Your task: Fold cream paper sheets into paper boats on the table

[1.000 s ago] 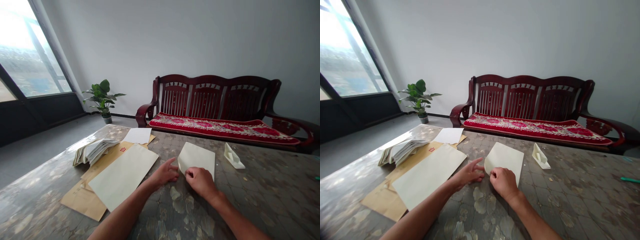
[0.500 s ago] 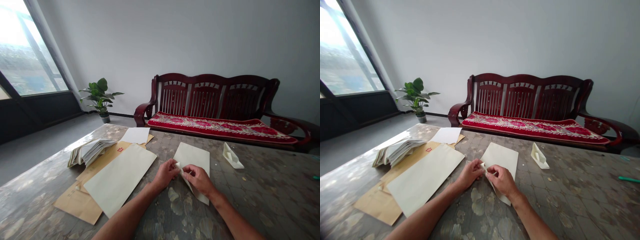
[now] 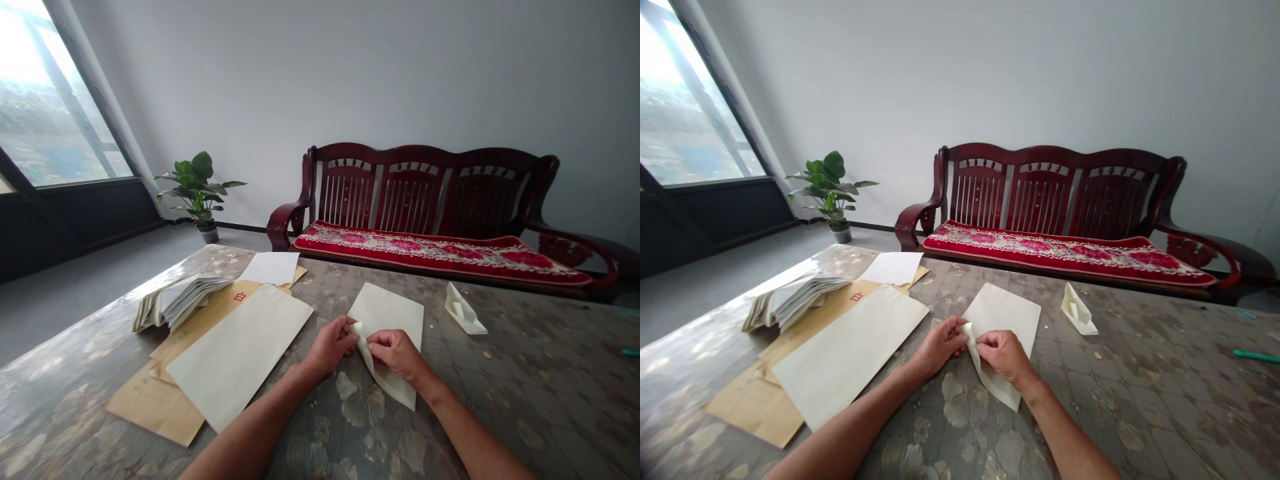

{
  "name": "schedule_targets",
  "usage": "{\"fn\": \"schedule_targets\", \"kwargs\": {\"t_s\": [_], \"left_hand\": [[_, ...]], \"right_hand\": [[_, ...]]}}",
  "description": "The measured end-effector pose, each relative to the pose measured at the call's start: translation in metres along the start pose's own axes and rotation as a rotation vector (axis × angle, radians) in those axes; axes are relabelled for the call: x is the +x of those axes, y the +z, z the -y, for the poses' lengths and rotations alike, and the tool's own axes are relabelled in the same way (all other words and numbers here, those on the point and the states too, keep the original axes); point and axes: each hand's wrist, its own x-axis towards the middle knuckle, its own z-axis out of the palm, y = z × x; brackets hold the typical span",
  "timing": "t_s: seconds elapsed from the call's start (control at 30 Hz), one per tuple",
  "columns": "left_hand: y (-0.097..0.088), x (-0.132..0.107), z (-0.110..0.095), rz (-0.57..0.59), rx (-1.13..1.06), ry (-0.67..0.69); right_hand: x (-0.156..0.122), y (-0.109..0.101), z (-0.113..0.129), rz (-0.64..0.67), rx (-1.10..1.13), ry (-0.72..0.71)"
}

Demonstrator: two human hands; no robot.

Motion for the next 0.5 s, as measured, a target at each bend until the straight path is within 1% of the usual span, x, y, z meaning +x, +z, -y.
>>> {"fn": "schedule_targets", "kwargs": {"t_s": [0.27,0.37,0.5], "left_hand": [[-0.0023,-0.001,0.0046,0.028,0.067,0.028],[-0.0037,-0.0026,0.0023,0.026,0.149,0.053],[-0.0054,-0.0055,-0.0021,0.024,0.244,0.054]], "right_hand": [[-0.0006,0.0,0.0047,0.035,0.068,0.091],[0.0008,-0.0009,0.0038,0.064,0.076,0.128],[0.0033,-0.0017,-0.0007,0.105,0.073,0.137]]}}
